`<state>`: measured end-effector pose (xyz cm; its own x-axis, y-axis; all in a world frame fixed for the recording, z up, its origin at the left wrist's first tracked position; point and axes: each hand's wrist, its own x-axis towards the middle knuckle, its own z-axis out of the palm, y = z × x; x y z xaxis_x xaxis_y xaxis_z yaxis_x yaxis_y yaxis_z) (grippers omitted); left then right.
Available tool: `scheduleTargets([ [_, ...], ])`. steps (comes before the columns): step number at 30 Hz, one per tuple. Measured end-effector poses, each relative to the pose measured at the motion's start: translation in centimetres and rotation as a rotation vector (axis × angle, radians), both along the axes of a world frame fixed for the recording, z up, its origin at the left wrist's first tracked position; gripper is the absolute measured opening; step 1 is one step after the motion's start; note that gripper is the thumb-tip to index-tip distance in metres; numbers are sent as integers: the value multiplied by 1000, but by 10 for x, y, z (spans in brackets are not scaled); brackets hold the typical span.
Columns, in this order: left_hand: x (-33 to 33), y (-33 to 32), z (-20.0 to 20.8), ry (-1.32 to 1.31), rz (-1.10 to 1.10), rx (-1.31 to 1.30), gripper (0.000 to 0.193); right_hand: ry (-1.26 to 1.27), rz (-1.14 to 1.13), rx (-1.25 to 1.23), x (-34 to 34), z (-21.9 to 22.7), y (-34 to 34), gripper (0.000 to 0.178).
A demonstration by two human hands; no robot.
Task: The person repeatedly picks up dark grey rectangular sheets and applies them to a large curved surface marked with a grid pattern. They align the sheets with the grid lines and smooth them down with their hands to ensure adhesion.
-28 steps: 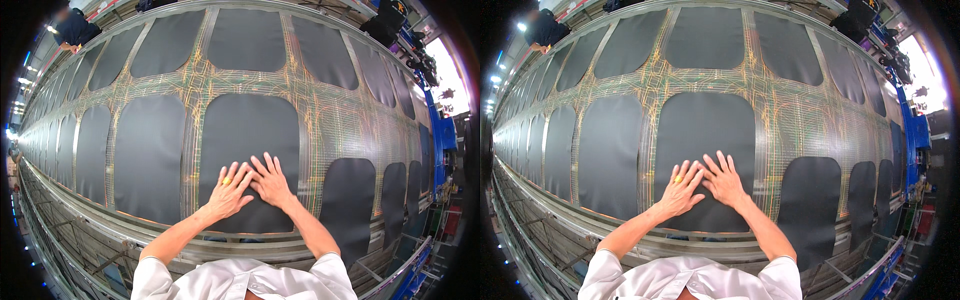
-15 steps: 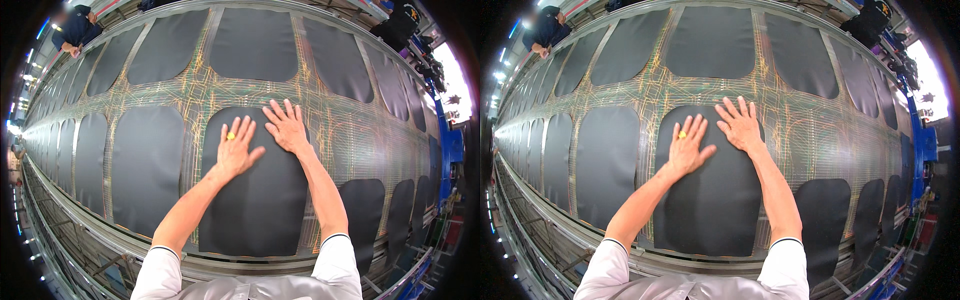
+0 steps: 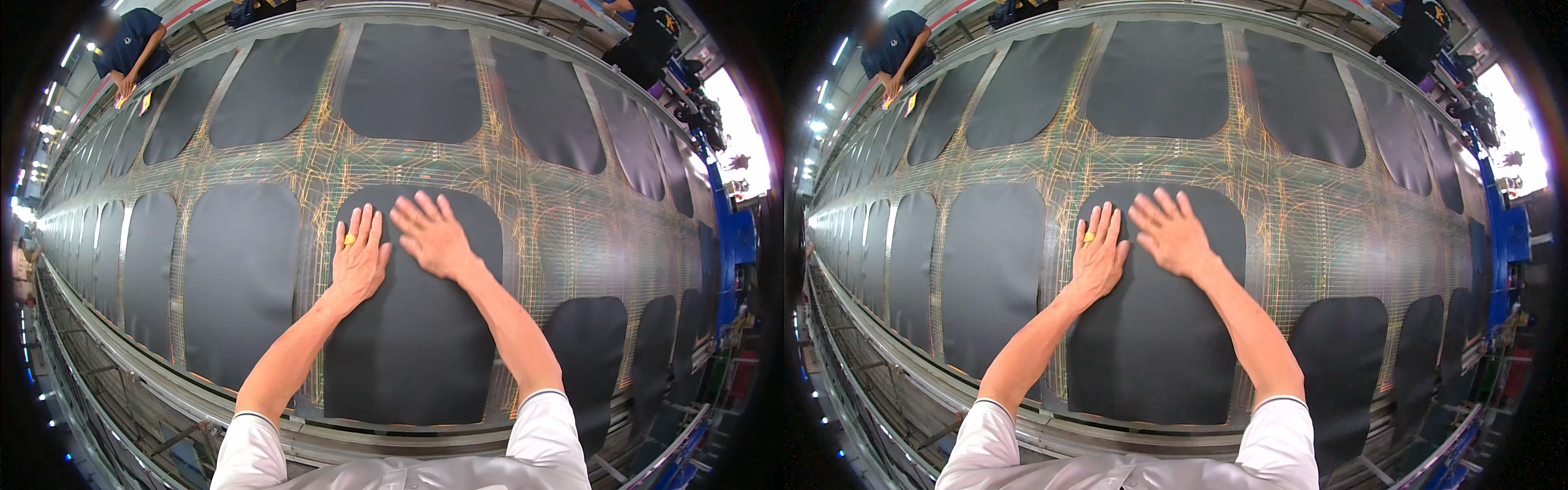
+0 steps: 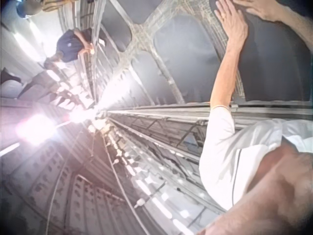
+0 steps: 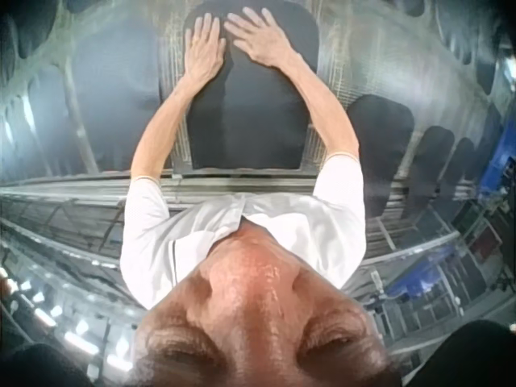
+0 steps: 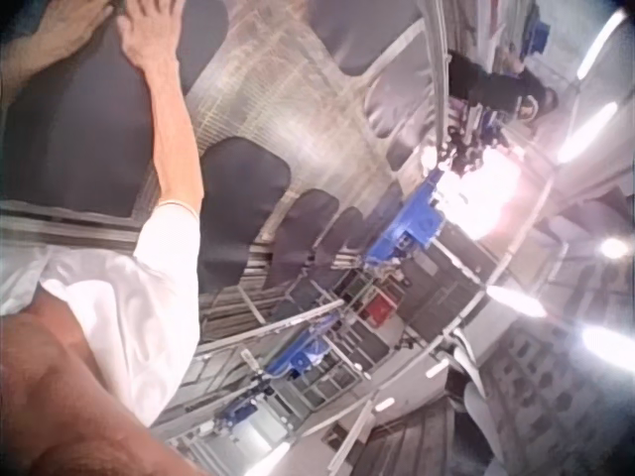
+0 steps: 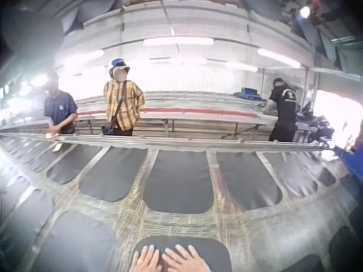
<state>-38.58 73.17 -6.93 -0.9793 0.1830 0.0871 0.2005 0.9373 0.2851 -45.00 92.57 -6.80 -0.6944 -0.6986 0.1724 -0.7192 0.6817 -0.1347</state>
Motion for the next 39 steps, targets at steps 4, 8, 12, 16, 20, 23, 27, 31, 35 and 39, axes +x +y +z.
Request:
scheduleTargets([
  [4, -22, 21, 8, 67, 68, -81, 62, 84, -215, -105, -18, -9, -13, 51],
  [8, -22, 19, 0, 58, -14, -4, 67, 47, -341, -45, -2, -14, -11, 58],
  [12, -21, 20, 6, 41, 20, -10, 68, 19, -480, -39, 3, -10, 17, 64],
  [16, -11, 21, 5, 68, 36, 5, 68, 24, -611, -58, 7, -14, 33, 67],
  [20, 2, 14, 5, 68, 53, -21, 68, 31, -642, -56, 29, -12, 38, 65],
  [23, 17, 4, 6, 58, 57, -11, 69, -11, -607, -13, 54, -1, 33, 65],
  [27, 36, -6, 12, 74, 62, -23, 71, -120, -629, 14, 79, 11, 32, 66],
  [31, 57, -13, 13, 62, 51, 28, 71, -89, -569, 11, 103, 6, 36, 66],
  [35, 78, 6, 19, 42, 91, 3, 69, -119, -522, 30, 126, 11, 31, 62],
  [39, 91, 52, 18, 61, -210, 46, 64, -77, -561, 36, 134, 10, 28, 60],
])
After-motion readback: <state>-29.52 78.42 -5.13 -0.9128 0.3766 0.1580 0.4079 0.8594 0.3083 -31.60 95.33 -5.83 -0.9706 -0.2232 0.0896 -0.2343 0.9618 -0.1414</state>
